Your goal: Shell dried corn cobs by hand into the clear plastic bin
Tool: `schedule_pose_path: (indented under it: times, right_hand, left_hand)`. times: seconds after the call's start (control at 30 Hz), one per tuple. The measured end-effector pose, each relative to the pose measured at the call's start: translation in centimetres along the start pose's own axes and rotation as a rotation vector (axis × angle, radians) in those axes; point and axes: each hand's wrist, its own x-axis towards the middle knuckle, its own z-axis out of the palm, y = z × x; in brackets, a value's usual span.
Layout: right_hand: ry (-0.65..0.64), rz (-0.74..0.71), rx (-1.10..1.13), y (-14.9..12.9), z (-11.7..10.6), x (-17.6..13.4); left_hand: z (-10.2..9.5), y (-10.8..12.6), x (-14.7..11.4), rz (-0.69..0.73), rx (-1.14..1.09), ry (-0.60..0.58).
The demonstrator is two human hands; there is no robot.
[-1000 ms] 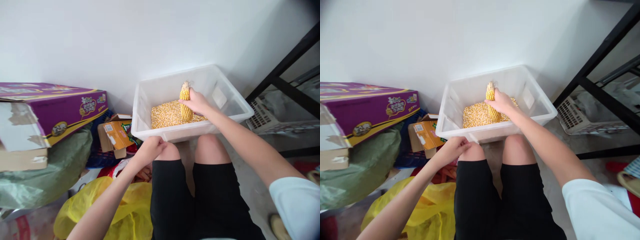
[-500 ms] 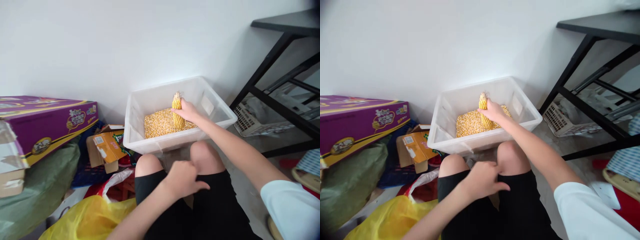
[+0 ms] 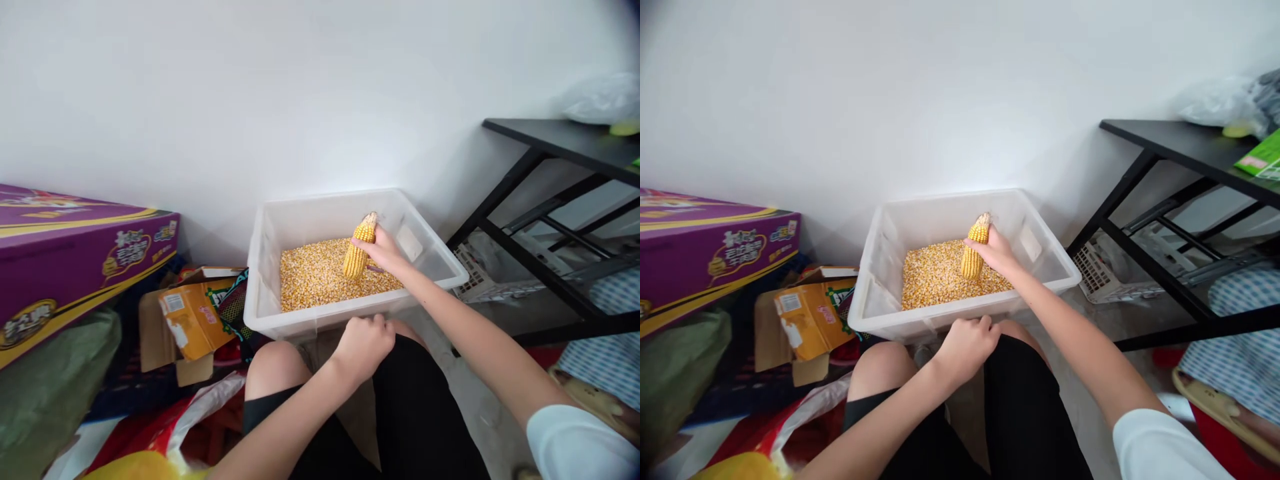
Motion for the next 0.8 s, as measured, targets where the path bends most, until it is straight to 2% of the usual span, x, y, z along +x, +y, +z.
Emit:
schedule_pose_path:
  times: [0.1,0.2,0.27,0.4,0.5,0.57,0.67,0.7,0.73,0.8]
  right_hand:
    - [-0.022,0.036,0.08,-0.3,0.2,0.0]
    - [-0.025,0.066,0.109,-0.4,0.4,0.0]
    - [-0.013,0.078,0.105,-0.3,0.4,0.0]
    - [0.015,0.074,0.098,-0.1,0.1,0.2]
    - [0.028,0.061,0.147,-0.4,-0.1,0.3]
    - [-0.012,0.048,0.263,-0.9,-0.1,0.3]
    - [-0.122,0.028,0.508,-2.1,0.3,0.1]
    - [-0.148,0.039,0.577,-2.5,0.5,0.1]
    - [-0.164,0.063,0.632,-3.0,0.9,0.0]
    - [-0.193,0.137,0.714,-3.9,1.6,0.1]
  left_hand:
    - [0.5,0.5,0.5,0.026,-0.011,0.06]
    - [0.0,0.8,1.3,0.039,-0.011,0.168]
    - [-0.5,0.8,1.6,0.021,-0.03,0.2]
    - [-0.7,0.8,1.5,-0.089,-0.091,0.183]
    - [-1.7,0.0,1.1,-0.078,-0.228,0.12]
    - [-3.3,-1.5,0.8,-0.109,-0.339,0.198]
    - [-6.4,-5.3,0.6,-0.342,-0.4,0.527]
    - [-7.2,-6.8,0.8,-0.401,-0.391,0.597]
    - [-7.7,-8.2,1.0,-0.432,-0.394,0.621]
    - [-7.8,-10.6,1.7,-0.44,-0.449,0.584]
